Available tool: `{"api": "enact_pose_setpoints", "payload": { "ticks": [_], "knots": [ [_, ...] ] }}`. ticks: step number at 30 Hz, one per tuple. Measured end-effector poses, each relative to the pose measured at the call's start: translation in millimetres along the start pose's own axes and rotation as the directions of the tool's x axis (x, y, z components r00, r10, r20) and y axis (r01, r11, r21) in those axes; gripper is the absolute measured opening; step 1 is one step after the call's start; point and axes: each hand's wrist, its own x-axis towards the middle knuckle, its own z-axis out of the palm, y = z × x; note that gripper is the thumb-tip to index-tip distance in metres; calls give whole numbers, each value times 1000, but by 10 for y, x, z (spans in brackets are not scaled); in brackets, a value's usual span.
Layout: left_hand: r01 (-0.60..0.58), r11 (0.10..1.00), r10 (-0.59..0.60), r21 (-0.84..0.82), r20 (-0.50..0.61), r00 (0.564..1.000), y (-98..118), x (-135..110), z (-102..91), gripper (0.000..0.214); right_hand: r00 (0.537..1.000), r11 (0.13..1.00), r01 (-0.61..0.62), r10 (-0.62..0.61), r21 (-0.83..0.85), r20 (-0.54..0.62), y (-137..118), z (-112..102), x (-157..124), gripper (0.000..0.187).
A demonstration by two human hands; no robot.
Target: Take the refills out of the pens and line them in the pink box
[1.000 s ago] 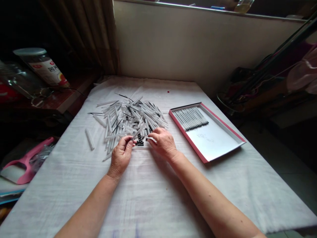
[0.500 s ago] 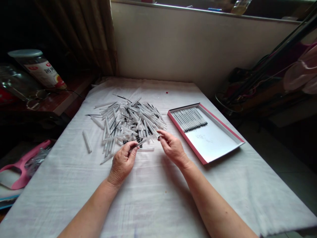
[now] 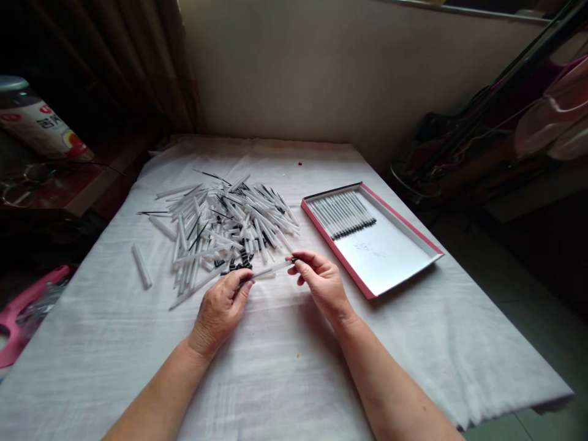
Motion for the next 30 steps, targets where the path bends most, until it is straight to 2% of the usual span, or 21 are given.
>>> {"api": "enact_pose_setpoints", "payload": {
  "ticks": [12,17,24,30],
  "knots": [
    [-13,1000,13,7,1,1000,6,1,-5,22,999,997,43,-42,-67,12,37,-24,-14,23],
    [-27,1000,26,14,10,1000,-6,-2,3,22,991,977,131,-123,-166,62,48,-50,-33,19],
    [-116,992,117,-41,1,993,-17,11,-7,24,930,813,365,-293,-454,223,54,-227,1,15],
    [-124,990,124,-68,7,992,-4,19,-18,24,919,693,391,-252,-606,304,-14,-261,11,22]
  ]
}}
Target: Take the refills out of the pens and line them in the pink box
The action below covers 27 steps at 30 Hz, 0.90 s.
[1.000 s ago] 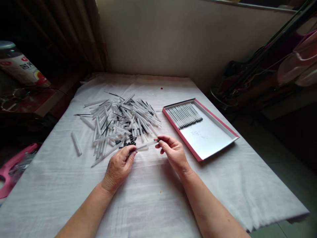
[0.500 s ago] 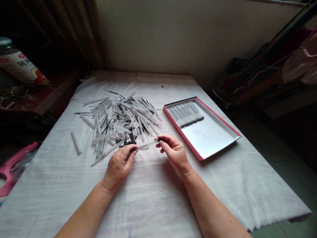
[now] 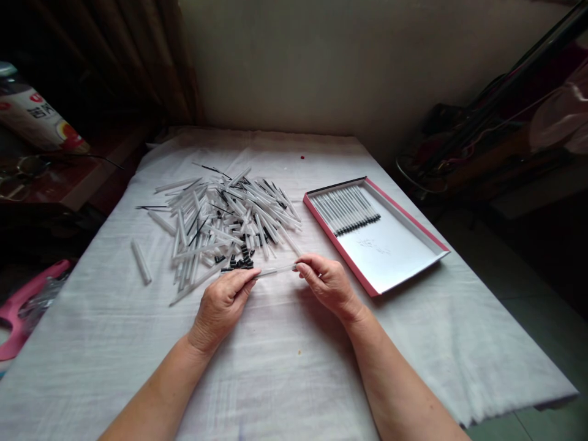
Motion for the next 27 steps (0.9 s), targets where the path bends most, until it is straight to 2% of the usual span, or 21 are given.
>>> {"api": "enact_pose_setpoints", "payload": {
  "ticks": [4,7,9,12,14,17,21,27],
  "knots": [
    [10,1000,-10,-3,27,1000,12,-2,-1,24,999,994,-49,51,-97,17,-20,28,7,41],
    [18,1000,-18,0,40,999,19,0,-3,24,994,992,-106,108,-64,21,-3,39,5,50],
    [23,1000,-23,3,33,999,22,3,-3,24,991,991,-132,131,21,40,11,30,-1,46],
    [36,999,-36,9,24,999,23,6,-1,23,986,969,-165,156,186,62,27,13,-12,25],
    [37,999,-37,13,22,999,20,6,1,23,985,950,-173,160,261,72,33,13,-16,20],
    [22,999,-22,23,15,1000,9,-1,5,23,988,961,-151,142,232,54,37,20,-13,14],
    [11,1000,-12,29,19,1000,4,-5,6,22,989,984,-144,139,109,49,34,9,-13,24],
    [26,999,-27,19,22,999,16,4,6,23,988,953,-154,139,260,74,60,-8,-25,20]
  ]
}}
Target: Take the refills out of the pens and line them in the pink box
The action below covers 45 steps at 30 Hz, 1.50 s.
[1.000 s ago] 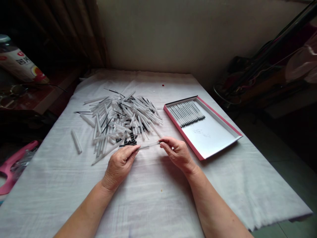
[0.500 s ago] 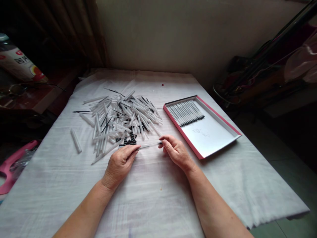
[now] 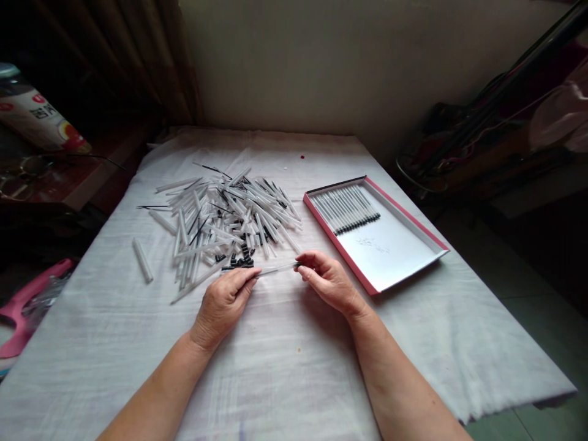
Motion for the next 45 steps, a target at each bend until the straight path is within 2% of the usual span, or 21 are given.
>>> {"api": "enact_pose_setpoints", "payload": {
  "ticks": [2,6,11,16,21,25,30,34,39,45],
  "knots": [
    [-1,1000,1,-4,1,1000,0,1,0,23,1000,1000,16,-16,-17,4,6,-5,3,14],
    [6,1000,-6,-13,4,1000,-2,1,-4,23,1000,995,-2,2,-98,3,11,-21,3,18],
    [15,1000,-15,-17,1,1000,-1,3,-3,23,1000,1000,-1,1,-19,9,21,-34,-3,19],
    [9,1000,-9,-11,5,1000,-3,4,0,23,1000,996,3,-3,-87,10,15,-45,1,15],
    [24,1000,-24,-14,15,1000,2,2,-3,24,1000,1000,6,-6,10,6,37,-50,1,17],
    [21,1000,-20,-13,14,1000,-1,2,-1,24,1000,999,2,-1,-42,11,49,-58,3,18],
    [25,999,-24,-25,26,999,-6,0,0,23,1000,1000,7,-7,-7,17,63,-55,5,17],
    [86,994,-86,-69,6,996,20,0,-4,23,1000,999,10,-9,-53,28,36,-49,9,15],
    [227,971,-223,-70,58,973,45,9,-29,43,999,995,-39,41,93,-25,-11,-36,16,18],
    [211,975,-207,-71,50,977,57,22,-54,30,997,986,-65,69,156,-24,-22,-11,14,19]
  ]
}}
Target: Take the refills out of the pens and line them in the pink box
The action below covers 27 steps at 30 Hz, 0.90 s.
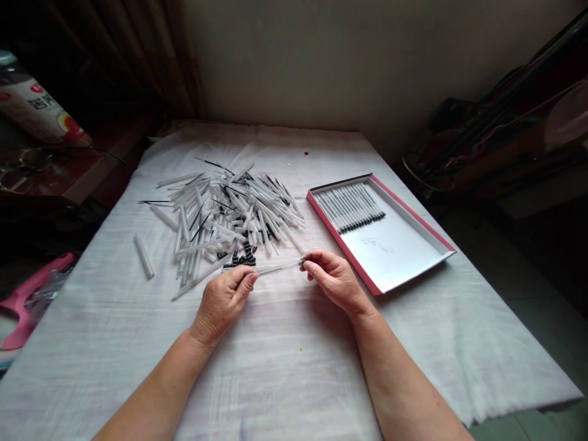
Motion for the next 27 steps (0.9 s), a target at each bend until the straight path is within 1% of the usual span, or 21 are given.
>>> {"api": "enact_pose_setpoints", "payload": {
  "ticks": [3,6,8,10,13,16,19,21,24,25,27],
  "knots": [
    [62,997,-63,-35,-39,997,22,-2,3,23,1000,1000,-10,10,5,2,-10,11,1,19],
    [96,995,-97,-35,-14,995,31,-3,-1,27,1000,999,-24,24,35,0,-24,12,4,20],
    [75,997,-75,-17,21,997,21,-2,-5,30,999,998,-33,33,49,-1,-35,11,6,21],
    [31,999,-31,-9,48,998,5,0,-6,28,999,998,-38,38,56,-4,-45,12,6,21],
    [-10,1000,10,-14,29,1000,-7,3,2,24,999,998,-44,44,50,-4,-53,20,7,21],
    [15,999,-16,-29,-13,1000,5,8,9,21,999,998,-50,50,38,5,-49,26,13,21],
    [41,998,-42,-53,-24,999,21,11,9,19,998,998,-53,53,37,20,-37,29,15,20],
    [35,998,-37,-61,-27,999,23,10,8,17,997,997,-65,63,43,52,-29,38,9,25],
    [-4,999,4,-49,-5,1000,19,6,7,15,989,997,-79,81,-19,127,-26,68,-9,36],
    [-20,999,21,-45,9,1000,16,4,7,14,987,995,-72,80,-62,140,-28,79,-14,35],
    [-46,998,48,-39,35,998,11,0,9,14,989,989,-37,58,-144,139,-33,90,-21,26]
  ]
}}
